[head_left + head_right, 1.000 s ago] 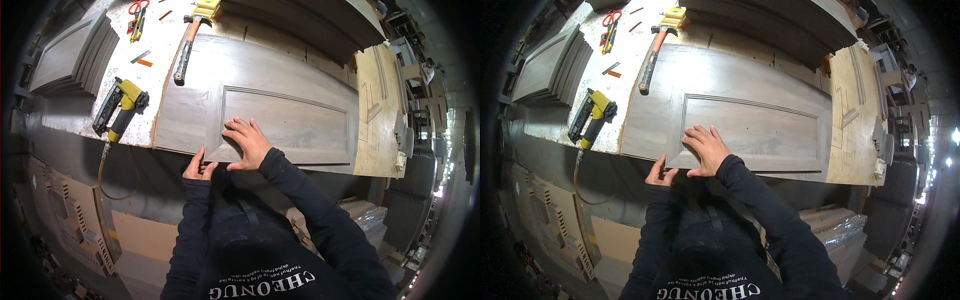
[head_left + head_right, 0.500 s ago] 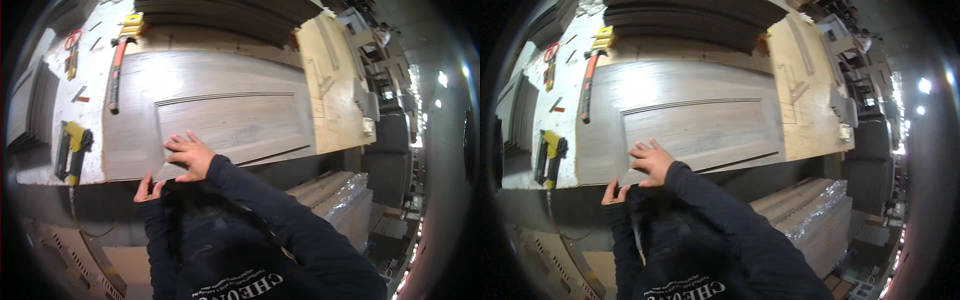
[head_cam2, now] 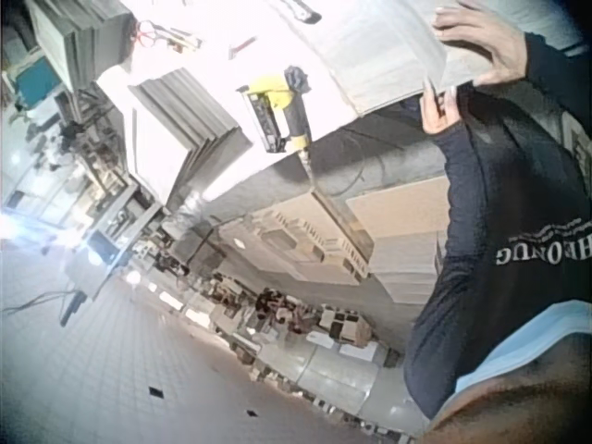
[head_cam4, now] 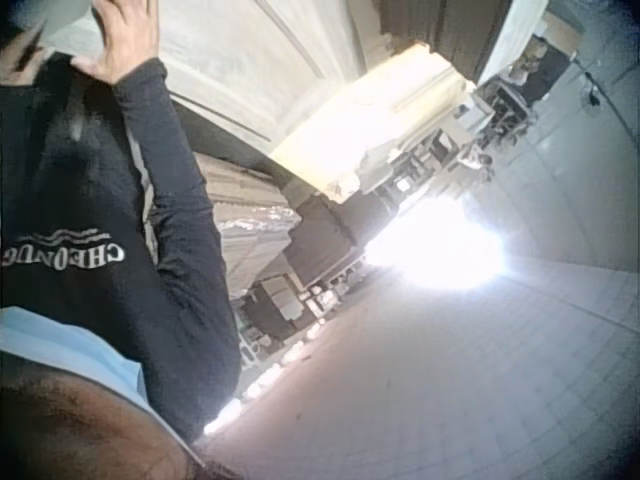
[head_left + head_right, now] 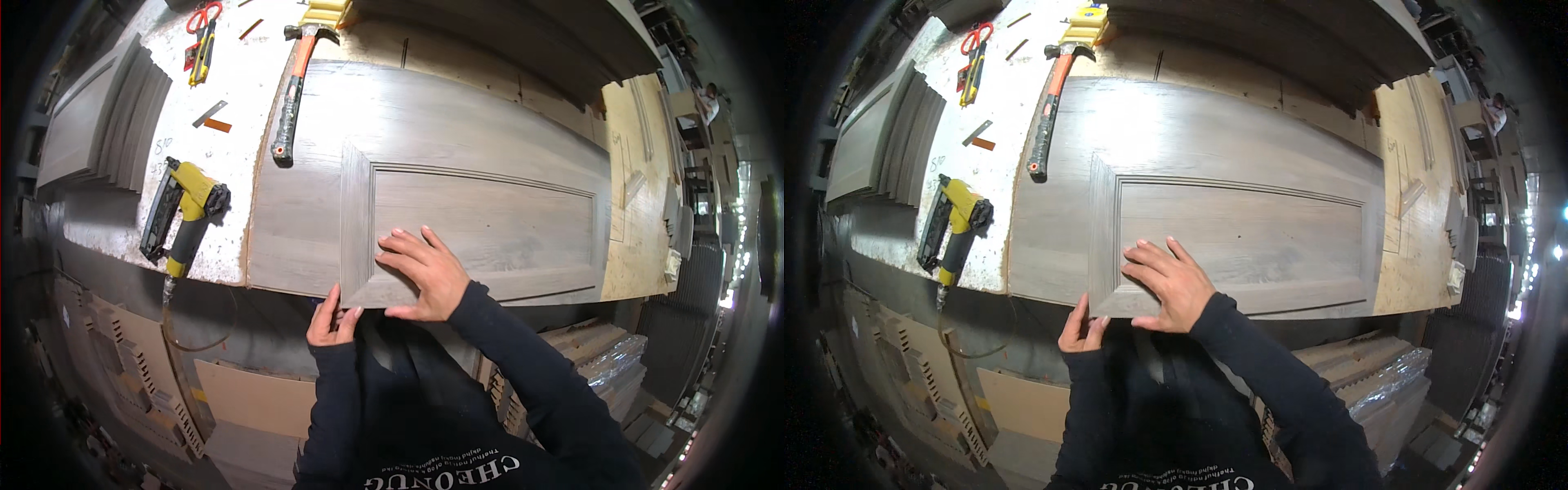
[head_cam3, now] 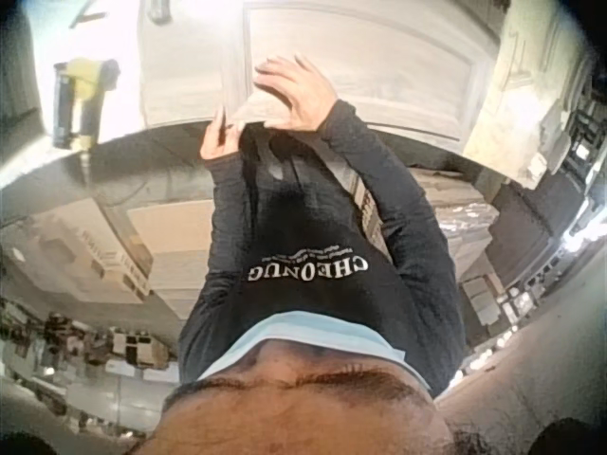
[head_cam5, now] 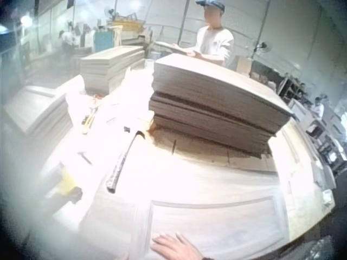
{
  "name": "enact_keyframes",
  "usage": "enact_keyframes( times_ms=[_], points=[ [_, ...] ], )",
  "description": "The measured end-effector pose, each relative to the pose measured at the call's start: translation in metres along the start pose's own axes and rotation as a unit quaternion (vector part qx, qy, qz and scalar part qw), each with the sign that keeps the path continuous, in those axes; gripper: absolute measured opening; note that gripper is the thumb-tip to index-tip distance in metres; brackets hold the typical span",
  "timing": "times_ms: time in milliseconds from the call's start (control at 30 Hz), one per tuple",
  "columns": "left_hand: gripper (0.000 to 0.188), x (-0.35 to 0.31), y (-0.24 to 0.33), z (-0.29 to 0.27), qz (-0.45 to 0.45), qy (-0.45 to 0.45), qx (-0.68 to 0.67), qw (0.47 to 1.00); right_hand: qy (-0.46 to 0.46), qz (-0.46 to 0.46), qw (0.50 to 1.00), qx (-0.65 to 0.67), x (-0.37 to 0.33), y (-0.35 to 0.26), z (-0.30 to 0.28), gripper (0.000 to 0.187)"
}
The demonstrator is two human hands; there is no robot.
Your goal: The person aligns wooden frame strips onto wooden panels by hand and secures them in place using a pneumatic nail gun.
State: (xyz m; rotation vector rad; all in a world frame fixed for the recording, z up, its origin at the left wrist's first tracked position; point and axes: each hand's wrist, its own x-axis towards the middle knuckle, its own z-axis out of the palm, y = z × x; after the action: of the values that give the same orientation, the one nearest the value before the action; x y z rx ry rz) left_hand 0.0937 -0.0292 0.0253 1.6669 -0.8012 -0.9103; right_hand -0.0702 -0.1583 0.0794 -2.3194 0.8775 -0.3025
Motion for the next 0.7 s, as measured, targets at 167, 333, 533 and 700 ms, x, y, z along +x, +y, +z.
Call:
enact_keyframes(
  times_ms=[167, 333, 533, 700],
  points=[
    [0.046, 0.001, 0.004, -0.004, 0.007, -0.015, -0.018, 1.0, -0.018, 0.031, 0.999, 0.011, 0.003, -0.002, -0.005, 0.071],
    [0.048, 0.003, 0.005, -0.007, 0.023, -0.033, -0.005, 0.999, -0.032, 0.054, 0.998, 0.013, 0.005, -0.003, -0.006, 0.069],
    [0.046, 0.003, 0.0, -0.008, 0.02, -0.03, 0.004, 0.999, -0.01, 0.034, 0.999, 0.031, 0.005, 0.001, -0.003, 0.054],
    [0.046, 0.002, 0.0, -0.008, 0.023, -0.023, 0.01, 0.999, -0.005, 0.025, 0.999, 0.032, 0.003, 0.001, -0.003, 0.05]
  ],
)
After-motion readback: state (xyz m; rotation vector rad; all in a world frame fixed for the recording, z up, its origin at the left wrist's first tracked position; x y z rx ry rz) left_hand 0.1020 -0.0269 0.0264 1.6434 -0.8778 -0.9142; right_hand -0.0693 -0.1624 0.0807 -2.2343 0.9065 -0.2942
